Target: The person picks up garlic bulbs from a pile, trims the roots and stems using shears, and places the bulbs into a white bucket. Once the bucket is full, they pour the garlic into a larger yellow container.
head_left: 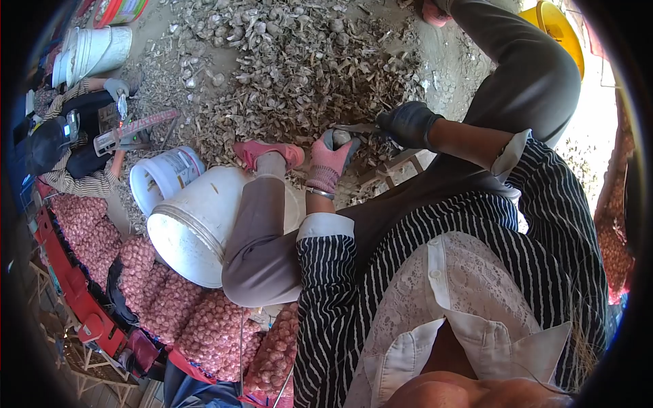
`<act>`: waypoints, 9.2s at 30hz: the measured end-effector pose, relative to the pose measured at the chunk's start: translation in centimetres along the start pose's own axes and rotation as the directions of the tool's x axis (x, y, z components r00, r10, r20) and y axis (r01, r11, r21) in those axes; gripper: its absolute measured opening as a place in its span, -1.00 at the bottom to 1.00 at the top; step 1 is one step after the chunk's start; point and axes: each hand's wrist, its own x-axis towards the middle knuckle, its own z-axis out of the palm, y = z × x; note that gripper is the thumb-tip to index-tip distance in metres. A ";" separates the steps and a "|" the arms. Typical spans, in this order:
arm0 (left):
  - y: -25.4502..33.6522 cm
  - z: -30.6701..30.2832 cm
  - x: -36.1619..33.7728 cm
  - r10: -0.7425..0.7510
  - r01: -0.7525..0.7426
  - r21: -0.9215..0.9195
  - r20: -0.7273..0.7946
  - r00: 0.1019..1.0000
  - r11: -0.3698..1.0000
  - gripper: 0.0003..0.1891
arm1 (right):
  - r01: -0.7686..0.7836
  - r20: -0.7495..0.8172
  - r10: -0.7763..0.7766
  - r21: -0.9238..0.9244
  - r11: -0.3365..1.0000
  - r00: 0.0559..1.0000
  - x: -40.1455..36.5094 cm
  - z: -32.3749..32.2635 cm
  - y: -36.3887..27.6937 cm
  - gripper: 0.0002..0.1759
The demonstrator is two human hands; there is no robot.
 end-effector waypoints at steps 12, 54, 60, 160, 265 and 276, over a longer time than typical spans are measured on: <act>2.6 -1.5 -0.2 -0.010 0.130 -0.938 0.134 0.991 0.320 -0.40 | 0.032 -0.307 0.103 0.405 0.914 0.946 -0.9 -1.5 -0.7 -0.50; -10.5 3.3 7.8 -0.454 0.533 0.560 -0.288 0.843 0.635 -0.53 | -0.034 -0.179 0.189 0.634 0.773 0.965 0.3 -3.1 -0.4 -0.60; -10.2 0.2 8.3 -0.174 0.051 -0.465 -0.225 0.959 0.884 -0.58 | -0.026 -0.209 0.175 0.568 0.823 0.962 -0.3 -4.7 -1.2 -0.64; 1.5 0.9 -1.0 0.184 -0.162 -0.901 -0.093 0.978 0.403 -0.85 | -0.157 -0.025 0.252 0.720 0.675 0.967 0.1 1.5 -1.2 -0.67; 2.0 -1.1 -0.7 0.015 -0.253 -0.861 -0.274 0.962 0.441 -0.68 | -0.062 -0.055 0.120 0.610 0.790 0.991 1.2 -3.0 -4.5 -0.55; 2.4 -1.5 -1.4 0.075 -0.455 -0.596 -0.550 0.832 0.662 -0.61 | 0.079 -0.406 -0.021 0.129 0.989 0.914 -1.9 -6.5 -5.0 -0.43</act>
